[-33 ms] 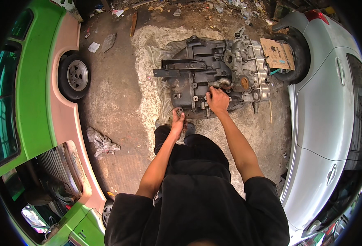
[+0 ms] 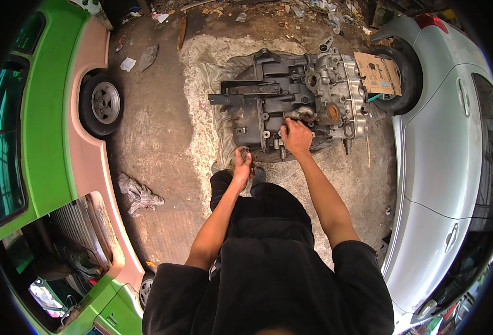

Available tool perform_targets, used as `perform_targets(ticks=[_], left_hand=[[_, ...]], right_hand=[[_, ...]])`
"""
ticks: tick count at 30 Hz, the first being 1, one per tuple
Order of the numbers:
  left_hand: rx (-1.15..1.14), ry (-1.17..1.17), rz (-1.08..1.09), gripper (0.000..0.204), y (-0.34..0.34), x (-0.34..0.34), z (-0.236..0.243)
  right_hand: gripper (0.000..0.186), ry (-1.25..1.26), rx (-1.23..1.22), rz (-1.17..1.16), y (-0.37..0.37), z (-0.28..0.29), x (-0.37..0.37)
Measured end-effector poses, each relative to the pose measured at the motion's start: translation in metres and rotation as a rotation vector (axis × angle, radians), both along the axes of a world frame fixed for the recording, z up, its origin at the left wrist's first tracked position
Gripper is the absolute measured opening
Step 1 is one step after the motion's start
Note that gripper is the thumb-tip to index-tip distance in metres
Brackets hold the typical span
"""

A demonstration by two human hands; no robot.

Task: The person uses a wrench to loosen and remove bolts from a car engine block resting on the ground. They repeatedly turn the wrench, remove bolts by hand, and place them on a nearby cardboard sheet. The person continues this process across multiple bolt locations on the engine.

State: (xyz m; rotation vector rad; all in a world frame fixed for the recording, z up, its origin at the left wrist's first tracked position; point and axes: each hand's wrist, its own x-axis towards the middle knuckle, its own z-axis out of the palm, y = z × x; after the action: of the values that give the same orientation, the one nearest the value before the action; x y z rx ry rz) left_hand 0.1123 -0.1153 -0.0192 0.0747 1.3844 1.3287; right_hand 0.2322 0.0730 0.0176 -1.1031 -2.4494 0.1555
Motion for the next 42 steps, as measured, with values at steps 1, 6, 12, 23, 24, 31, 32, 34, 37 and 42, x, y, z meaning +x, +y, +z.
perform_targets(ticks=[1, 6, 12, 23, 24, 31, 32, 34, 37, 42], left_hand=[[0.023, 0.028, 0.013, 0.029, 0.002, 0.002, -0.003], [0.151, 0.114, 0.176, 0.02, 0.009, 0.009, -0.017], [0.186, 0.264, 0.175, 0.021, 0.018, 0.014, -0.024], [0.166, 0.092, 0.202, 0.015, 0.016, 0.024, -0.042], [0.171, 0.078, 0.194, 0.015, 0.015, 0.023, -0.044], [0.124, -0.043, 0.204, 0.012, 0.013, 0.022, -0.053], [0.138, -0.049, 0.217, 0.012, 0.014, 0.023, -0.053], [0.142, -0.061, 0.238, 0.012, 0.014, 0.023, -0.053], [0.18, -0.092, 0.26, 0.012, 0.015, 0.024, -0.053], [0.228, -0.076, 0.253, 0.011, 0.012, 0.025, -0.054]], right_hand=[[0.023, -0.002, -0.005, 0.003, 0.0, 0.0, 0.0], [0.023, -0.027, -0.042, -0.003, 0.0, 0.003, 0.0], [0.025, -0.07, -0.07, -0.024, -0.001, 0.004, 0.0], [0.028, -0.073, -0.068, -0.022, -0.001, 0.005, 0.0], [0.028, -0.069, -0.07, -0.023, -0.001, 0.005, 0.0], [0.027, -0.057, -0.063, -0.015, 0.0, 0.005, 0.0], [0.027, -0.058, -0.068, -0.016, 0.0, 0.004, 0.0], [0.027, -0.058, -0.069, -0.015, 0.0, 0.004, 0.0], [0.027, -0.054, -0.062, -0.013, 0.0, 0.003, 0.0], [0.027, -0.061, -0.073, -0.021, 0.0, 0.003, 0.0]])
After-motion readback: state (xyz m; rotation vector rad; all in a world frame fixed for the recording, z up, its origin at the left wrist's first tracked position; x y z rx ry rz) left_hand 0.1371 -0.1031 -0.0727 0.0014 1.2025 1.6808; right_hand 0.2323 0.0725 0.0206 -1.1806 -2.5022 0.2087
